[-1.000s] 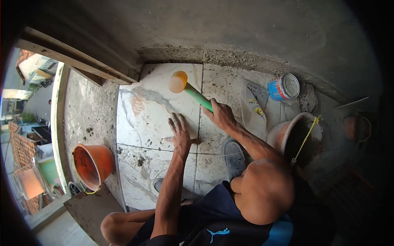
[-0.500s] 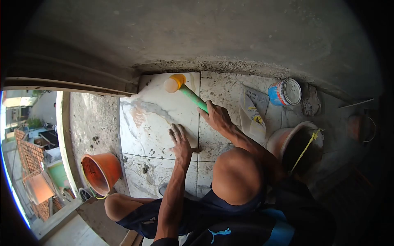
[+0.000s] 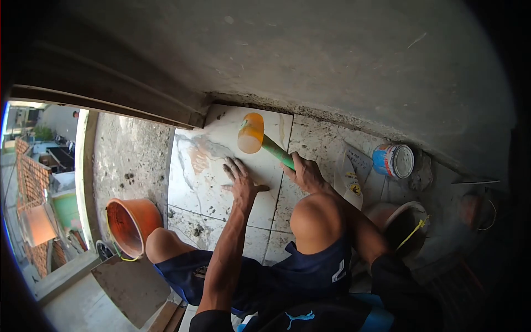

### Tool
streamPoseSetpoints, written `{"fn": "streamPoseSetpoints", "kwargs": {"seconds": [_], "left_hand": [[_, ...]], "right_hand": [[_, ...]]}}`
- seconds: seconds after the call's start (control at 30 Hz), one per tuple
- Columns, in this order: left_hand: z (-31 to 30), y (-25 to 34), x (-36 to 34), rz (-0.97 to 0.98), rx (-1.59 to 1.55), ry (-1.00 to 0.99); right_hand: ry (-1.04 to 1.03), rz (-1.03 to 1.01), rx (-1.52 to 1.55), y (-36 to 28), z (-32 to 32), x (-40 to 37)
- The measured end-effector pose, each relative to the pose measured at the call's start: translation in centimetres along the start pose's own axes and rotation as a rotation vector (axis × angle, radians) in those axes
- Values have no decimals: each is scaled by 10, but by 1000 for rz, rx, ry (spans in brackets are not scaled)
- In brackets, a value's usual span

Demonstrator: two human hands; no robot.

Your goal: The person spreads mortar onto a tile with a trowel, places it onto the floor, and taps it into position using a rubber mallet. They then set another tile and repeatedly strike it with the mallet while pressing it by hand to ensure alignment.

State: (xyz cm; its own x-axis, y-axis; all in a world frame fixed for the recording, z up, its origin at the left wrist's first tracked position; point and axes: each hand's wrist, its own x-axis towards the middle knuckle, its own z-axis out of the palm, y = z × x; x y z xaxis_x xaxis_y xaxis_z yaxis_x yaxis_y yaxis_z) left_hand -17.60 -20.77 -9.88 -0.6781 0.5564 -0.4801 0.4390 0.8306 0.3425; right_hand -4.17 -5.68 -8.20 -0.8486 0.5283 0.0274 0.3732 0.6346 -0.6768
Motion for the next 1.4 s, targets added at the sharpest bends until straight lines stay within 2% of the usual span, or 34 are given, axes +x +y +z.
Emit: {"fn": "streamPoseSetpoints", "kwargs": {"seconds": [0.07,0.17,0.2,0.27,0.33,0.4,0.47,0.53,0.6,0.67,0.7,0.73,0.77,0.93,1.0,1.07,1.13,1.2,1.23,1.3,1.33,1.4], "left_hand": [[-10,8,-5,-41,-5,-34],[-16,10,-2,-62,-1,-85],[-14,11,-2,-79,-9,-86],[-15,11,-1,-96,40,-98],[-16,12,-2,-128,31,-105],[-16,12,-1,-110,14,-105],[-12,10,-2,-132,-24,-108],[-4,8,2,-122,34,-52],[-14,13,-3,-146,24,-85],[-16,13,-1,-131,36,-108],[-12,13,0,-136,63,-39],[-8,11,0,-139,40,-61],[-4,8,1,-133,56,-50],[-6,0,-7,-118,24,-22],[-18,-17,-14,73,13,32],[-7,-49,-1,119,41,50],[38,-111,33,37,376,469],[-8,-137,30,-130,12,645],[-15,-156,34,-192,18,648],[-31,-187,41,-316,2,666],[-35,-198,41,-378,-19,667],[-42,-214,46,-403,-9,667]], "right_hand": [[-88,199,-160,23,23,1],[-91,110,-62,-14,-10,26],[-57,42,-13,-18,-11,29],[-119,-2,-17,-10,-1,34],[-246,169,-273,-5,13,40],[-253,140,-179,-20,4,54],[-204,19,-81,-27,4,59],[-192,-46,-119,-15,15,64],[-301,75,-179,-23,15,76],[-294,18,-114,-24,13,83],[-312,-25,-125,-15,14,81],[-329,-63,-135,-7,15,80],[-398,-22,-295,-5,13,83],[-519,-209,-382,-55,-44,130],[-577,-295,-397,-86,-65,135],[-538,-533,-292,-116,-85,132],[-499,-589,-279,-147,-92,119],[-297,-564,-181,-166,-88,99],[-301,-496,-156,-162,-81,87],[-346,-191,-25,-155,-53,59],[-306,-79,79,-143,-28,43],[-308,-13,132,-127,12,25]]}}
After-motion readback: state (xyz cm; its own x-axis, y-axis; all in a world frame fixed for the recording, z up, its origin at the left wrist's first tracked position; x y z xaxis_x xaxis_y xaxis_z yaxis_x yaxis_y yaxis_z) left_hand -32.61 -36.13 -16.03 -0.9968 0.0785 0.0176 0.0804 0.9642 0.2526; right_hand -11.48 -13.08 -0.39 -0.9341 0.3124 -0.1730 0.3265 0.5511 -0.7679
